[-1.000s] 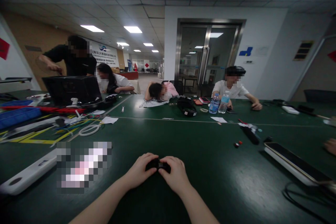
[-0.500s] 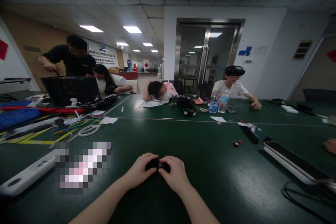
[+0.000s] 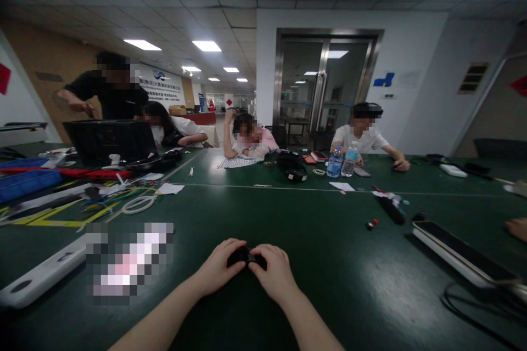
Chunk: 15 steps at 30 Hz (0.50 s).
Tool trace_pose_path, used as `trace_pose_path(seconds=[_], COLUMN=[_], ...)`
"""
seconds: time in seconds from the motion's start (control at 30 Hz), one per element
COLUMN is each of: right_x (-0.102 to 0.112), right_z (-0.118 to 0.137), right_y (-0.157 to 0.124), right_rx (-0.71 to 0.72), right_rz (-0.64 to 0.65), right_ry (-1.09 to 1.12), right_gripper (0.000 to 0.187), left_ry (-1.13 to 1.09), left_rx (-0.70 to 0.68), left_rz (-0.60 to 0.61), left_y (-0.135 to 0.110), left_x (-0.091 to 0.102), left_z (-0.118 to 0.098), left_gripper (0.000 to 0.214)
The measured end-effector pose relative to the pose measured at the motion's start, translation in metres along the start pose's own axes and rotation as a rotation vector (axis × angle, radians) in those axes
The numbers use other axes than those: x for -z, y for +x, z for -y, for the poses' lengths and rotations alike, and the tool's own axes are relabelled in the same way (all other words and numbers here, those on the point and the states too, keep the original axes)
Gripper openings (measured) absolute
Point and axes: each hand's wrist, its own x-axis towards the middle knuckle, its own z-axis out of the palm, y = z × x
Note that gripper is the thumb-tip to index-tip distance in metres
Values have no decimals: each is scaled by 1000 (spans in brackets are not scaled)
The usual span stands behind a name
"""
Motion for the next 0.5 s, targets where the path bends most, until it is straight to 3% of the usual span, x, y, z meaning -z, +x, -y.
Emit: trace_pose_path(seconds=[0.27,0.5], right_x=[1,2], right_z=[2,3], right_y=[0,0], right_rx=[13,-6], right_rz=[-14,2], right_ry=[-25,-2], right_gripper=[22,21], left_ry=[31,14], left_rx=[-39,-24], left_rz=[-21,-6], left_y=[2,0], left_x=[-5,-2], left_z=[8,3], left_gripper=[44,44])
